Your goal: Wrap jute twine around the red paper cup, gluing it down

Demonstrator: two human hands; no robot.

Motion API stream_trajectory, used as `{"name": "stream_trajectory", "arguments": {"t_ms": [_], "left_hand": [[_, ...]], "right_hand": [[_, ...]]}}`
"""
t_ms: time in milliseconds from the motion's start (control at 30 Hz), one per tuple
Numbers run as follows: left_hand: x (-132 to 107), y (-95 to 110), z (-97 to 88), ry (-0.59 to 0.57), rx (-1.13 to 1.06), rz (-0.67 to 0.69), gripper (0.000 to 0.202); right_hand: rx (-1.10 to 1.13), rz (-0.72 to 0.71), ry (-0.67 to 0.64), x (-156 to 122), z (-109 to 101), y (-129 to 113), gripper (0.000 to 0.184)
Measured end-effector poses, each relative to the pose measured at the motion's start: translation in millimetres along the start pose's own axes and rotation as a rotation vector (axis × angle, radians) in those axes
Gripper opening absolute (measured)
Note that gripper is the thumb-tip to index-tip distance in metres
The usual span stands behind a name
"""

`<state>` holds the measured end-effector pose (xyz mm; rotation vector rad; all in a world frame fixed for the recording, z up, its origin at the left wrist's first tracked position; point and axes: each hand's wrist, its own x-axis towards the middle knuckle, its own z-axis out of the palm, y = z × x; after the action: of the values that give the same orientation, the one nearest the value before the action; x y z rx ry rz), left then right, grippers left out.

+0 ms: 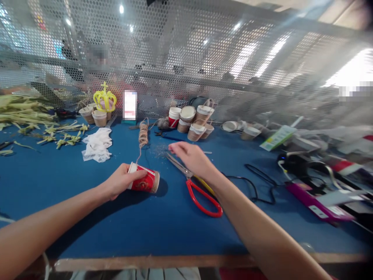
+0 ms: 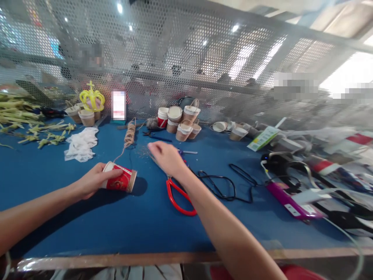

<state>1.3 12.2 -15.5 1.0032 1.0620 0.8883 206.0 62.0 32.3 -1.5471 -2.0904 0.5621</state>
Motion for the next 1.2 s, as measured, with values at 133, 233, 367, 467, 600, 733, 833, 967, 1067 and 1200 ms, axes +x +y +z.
{"name": "stream_trajectory", "arguments": {"t_ms": [133,233,367,467,600,733,833,967,1067,1200], "left_hand": [[1,2,-5.5,0.009,0.072,0.080,0.023],[5,-1,-9.5,0.004,0.140,0.091,0.023],[7,-4,-10.8,0.000,0.176,0.106,0.024],[7,-3,-9.9,-0.026,0.178,0.115,0.024],[7,-1,-11.1,-0.014,0.175,0.113,0.021],[9,0,-15.1,-0.016,0.173,0.110,0.022],[11,2,-17.3,0.010,0.205,0.102,0.021],[11,4,-17.7,0.050,0.176,0.059,0.019],[11,3,-17.0,0.038,0.181,0.062,0.020],[12,2,-17.2,0.006,0.199,0.092,0.025]], "right_hand": [[-0.183,0.266,0.109,17,-17,51,0.021],[-0.210,0.376,0.063,23,-14,76,0.026],[-0.132,0.424,0.079,24,-10,81,0.026],[0.022,0.377,0.116,18,-19,68,0.018],[0.272,0.269,0.043,-3,-30,37,0.013],[0.499,0.161,-0.139,-27,-21,12,0.018],[0.511,0.078,-0.184,-39,-11,6,0.023],[0.372,0.083,-0.236,-48,-9,4,0.023],[0.238,0.093,-0.213,-53,-9,2,0.026],[0.164,0.032,-0.172,-58,-5,0,0.026]]}}
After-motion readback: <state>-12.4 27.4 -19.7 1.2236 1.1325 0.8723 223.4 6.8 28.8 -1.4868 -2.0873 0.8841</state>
